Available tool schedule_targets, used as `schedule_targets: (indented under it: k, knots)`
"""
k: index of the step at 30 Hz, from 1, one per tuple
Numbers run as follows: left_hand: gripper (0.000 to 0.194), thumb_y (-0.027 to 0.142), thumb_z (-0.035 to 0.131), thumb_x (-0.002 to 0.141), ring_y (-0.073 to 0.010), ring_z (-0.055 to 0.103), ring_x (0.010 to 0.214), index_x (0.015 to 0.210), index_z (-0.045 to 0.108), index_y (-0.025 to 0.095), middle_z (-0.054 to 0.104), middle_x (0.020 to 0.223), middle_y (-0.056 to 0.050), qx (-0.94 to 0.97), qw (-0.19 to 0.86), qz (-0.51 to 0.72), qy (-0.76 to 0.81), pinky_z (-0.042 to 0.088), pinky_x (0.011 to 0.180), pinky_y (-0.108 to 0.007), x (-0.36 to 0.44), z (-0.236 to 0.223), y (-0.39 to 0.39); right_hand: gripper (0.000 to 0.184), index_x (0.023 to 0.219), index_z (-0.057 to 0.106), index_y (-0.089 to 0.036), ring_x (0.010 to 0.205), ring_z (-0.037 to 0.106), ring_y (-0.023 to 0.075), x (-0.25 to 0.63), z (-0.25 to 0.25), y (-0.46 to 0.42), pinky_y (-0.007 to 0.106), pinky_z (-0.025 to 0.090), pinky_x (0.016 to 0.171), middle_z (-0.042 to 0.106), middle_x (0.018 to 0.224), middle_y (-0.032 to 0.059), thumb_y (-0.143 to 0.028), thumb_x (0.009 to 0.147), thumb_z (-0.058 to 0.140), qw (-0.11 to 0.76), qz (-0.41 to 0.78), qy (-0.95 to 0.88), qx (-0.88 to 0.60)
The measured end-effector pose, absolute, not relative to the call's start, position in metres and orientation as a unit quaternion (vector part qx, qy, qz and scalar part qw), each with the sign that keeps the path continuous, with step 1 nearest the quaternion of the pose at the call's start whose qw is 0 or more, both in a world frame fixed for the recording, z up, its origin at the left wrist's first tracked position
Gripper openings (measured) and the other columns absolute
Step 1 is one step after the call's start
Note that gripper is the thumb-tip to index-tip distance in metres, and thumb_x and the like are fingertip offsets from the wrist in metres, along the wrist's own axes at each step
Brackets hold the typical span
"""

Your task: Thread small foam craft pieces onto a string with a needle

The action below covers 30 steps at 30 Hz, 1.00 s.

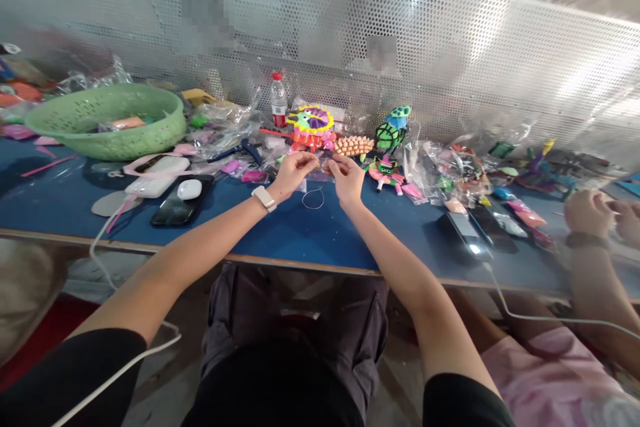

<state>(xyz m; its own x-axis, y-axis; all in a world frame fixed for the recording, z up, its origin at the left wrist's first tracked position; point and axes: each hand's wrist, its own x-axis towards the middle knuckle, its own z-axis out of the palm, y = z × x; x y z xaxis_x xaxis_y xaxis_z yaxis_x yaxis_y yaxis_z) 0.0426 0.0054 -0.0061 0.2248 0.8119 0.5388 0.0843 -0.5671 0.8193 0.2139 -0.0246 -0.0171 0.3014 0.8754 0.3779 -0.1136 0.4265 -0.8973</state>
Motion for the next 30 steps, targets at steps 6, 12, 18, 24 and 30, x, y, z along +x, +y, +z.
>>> schedule_targets:
  k: [6, 12, 18, 24, 30]
  knots:
    - [0.012, 0.023, 0.072, 0.105, -0.0307, 0.080, 0.105, 0.097, 0.080, 0.021, 0.086, 0.104, -0.010, 0.833, 0.142, 0.413, 0.339, 0.061, 0.101, -0.046, 0.037, 0.001, -0.004, 0.026, 0.105, 0.085, -0.025, 0.078, 0.083, 0.0257, 0.229, -0.008, -0.027, 0.046, 0.072, 0.086, 0.086, 0.085, 0.0043, -0.044, 0.088, 0.088, 0.595, 0.240, -0.613, -0.462]
    - [0.011, 0.019, 0.070, 0.104, -0.0295, 0.079, 0.101, 0.095, 0.076, 0.022, 0.085, 0.102, -0.010, 0.818, 0.149, 0.430, 0.353, 0.061, 0.099, -0.045, 0.041, 0.002, -0.009, 0.024, 0.099, 0.084, -0.026, 0.080, 0.084, 0.0247, 0.227, -0.011, -0.021, 0.046, 0.074, 0.087, 0.087, 0.087, 0.0035, -0.046, 0.088, 0.091, 0.621, 0.334, -0.564, -0.430]
    - [0.010, 0.027, 0.071, 0.107, -0.0200, 0.081, 0.095, 0.099, 0.070, 0.021, 0.085, 0.104, -0.009, 0.655, 0.342, 0.581, 0.340, 0.064, 0.092, -0.035, 0.046, -0.005, 0.002, 0.029, 0.090, 0.075, -0.027, 0.094, 0.087, 0.0231, 0.219, -0.022, -0.014, 0.045, 0.072, 0.106, 0.087, 0.093, 0.0021, -0.046, 0.085, 0.096, 0.660, 0.489, -0.422, -0.384]
    - [0.007, 0.025, 0.074, 0.103, -0.0236, 0.080, 0.095, 0.097, 0.073, 0.020, 0.085, 0.101, -0.009, 0.742, 0.280, 0.518, 0.320, 0.063, 0.090, -0.038, 0.039, -0.007, 0.005, 0.026, 0.104, 0.081, -0.026, 0.090, 0.086, 0.0248, 0.215, -0.021, -0.022, 0.046, 0.074, 0.092, 0.086, 0.098, 0.0055, -0.051, 0.096, 0.084, 0.656, 0.365, -0.523, -0.404]
    - [0.008, 0.014, 0.069, 0.100, -0.0253, 0.076, 0.089, 0.097, 0.071, 0.021, 0.082, 0.098, -0.007, 0.822, 0.141, 0.437, 0.337, 0.062, 0.090, -0.041, 0.042, -0.009, 0.000, 0.035, 0.134, 0.084, -0.020, 0.086, 0.085, 0.0256, 0.225, -0.004, -0.028, 0.044, 0.071, 0.091, 0.088, 0.093, 0.0063, -0.033, 0.109, 0.063, 0.554, 0.212, -0.632, -0.499]
